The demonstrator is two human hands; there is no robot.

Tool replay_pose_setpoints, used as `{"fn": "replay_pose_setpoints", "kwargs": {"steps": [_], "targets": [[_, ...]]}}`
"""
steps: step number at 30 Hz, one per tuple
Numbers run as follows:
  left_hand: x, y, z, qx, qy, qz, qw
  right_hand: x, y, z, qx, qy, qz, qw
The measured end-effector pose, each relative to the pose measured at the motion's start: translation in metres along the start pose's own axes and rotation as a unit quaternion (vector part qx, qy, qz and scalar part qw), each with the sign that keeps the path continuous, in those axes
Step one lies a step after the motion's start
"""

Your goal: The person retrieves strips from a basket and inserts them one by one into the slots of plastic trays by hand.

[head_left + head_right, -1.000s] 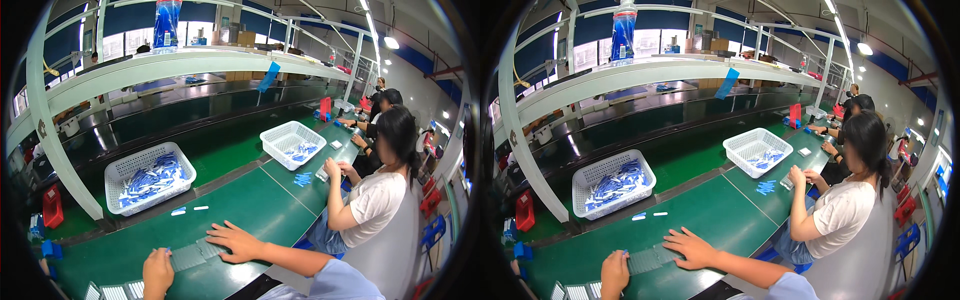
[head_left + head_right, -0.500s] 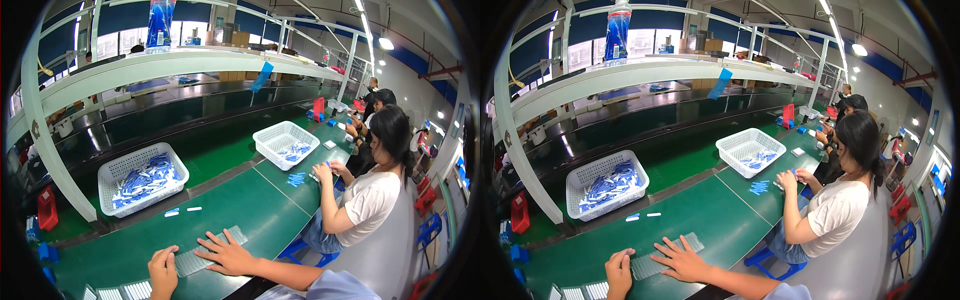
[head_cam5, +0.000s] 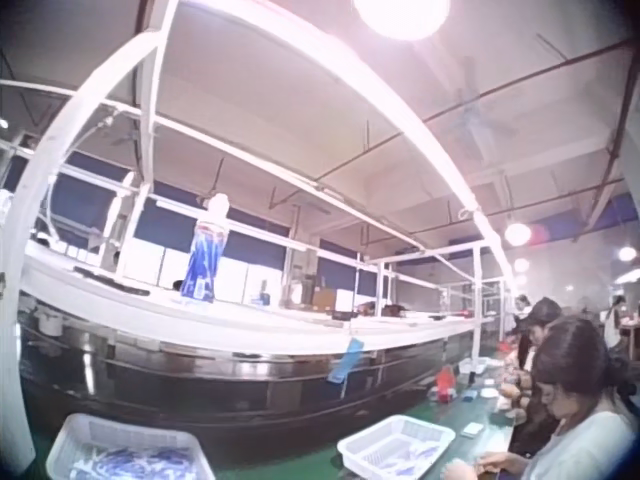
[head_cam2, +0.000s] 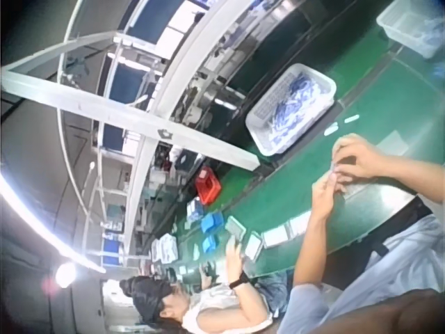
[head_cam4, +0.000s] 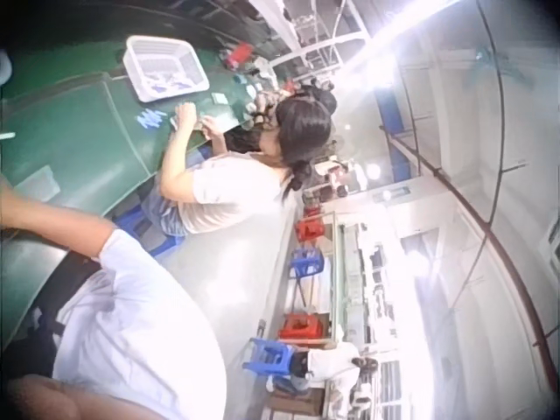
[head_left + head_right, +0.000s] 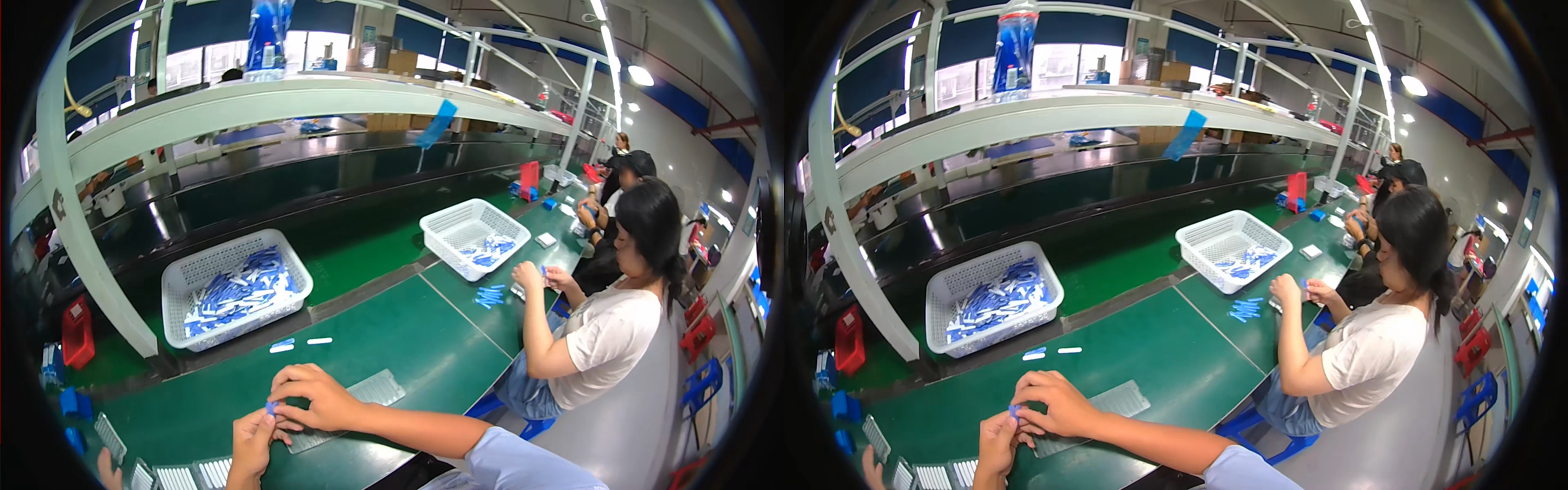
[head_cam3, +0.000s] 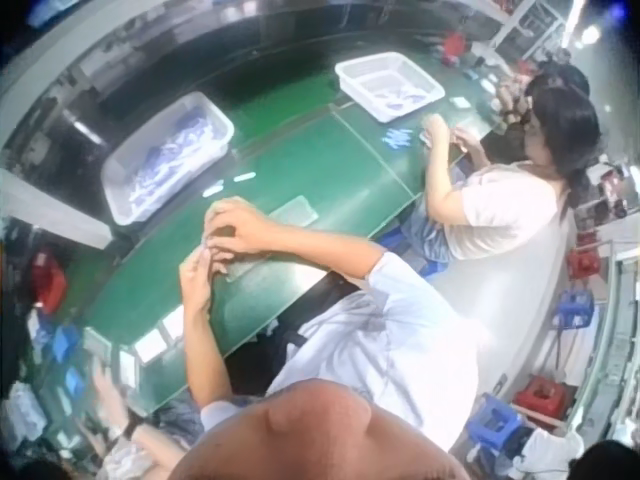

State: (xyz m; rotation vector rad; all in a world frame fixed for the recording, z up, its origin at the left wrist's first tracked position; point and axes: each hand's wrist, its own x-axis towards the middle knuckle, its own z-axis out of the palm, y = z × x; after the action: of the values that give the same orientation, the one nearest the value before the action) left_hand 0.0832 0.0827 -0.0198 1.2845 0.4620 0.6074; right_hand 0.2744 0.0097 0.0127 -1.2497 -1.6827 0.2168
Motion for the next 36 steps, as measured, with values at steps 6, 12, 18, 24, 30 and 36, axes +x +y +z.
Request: {"fn": "replay_pose_setpoints", "kwargs": {"steps": [6, 12, 18, 24, 30, 36], "targets": [[0.013, 0.009, -0.009, 0.043, 0.027, 0.015, 0.999, -0.003, 0.022, -0.002, 0.149, 0.192, 0.131, 0.961], [0.020, 0.007, -0.025, -0.002, 0.142, -0.001, 0.990, -0.012, 0.041, -0.010, 0.449, 0.171, 0.325, 0.815], [0.016, 0.009, -0.024, -0.014, 0.153, -0.003, 0.988, -0.010, 0.027, -0.002, 0.454, 0.154, 0.327, 0.814], [0.019, 0.003, -0.025, 0.014, 0.161, 0.030, 0.986, -0.008, 0.010, 0.006, 0.077, -0.038, 0.200, 0.976], [0.020, 0.001, -0.024, 0.038, 0.158, 0.040, 0.986, -0.019, -0.008, 0.020, -0.246, -0.176, -0.046, 0.952], [0.018, -0.001, -0.026, 0.036, 0.150, 0.031, 0.988, -0.020, -0.019, 0.011, -0.169, -0.302, 0.056, 0.937]]}}
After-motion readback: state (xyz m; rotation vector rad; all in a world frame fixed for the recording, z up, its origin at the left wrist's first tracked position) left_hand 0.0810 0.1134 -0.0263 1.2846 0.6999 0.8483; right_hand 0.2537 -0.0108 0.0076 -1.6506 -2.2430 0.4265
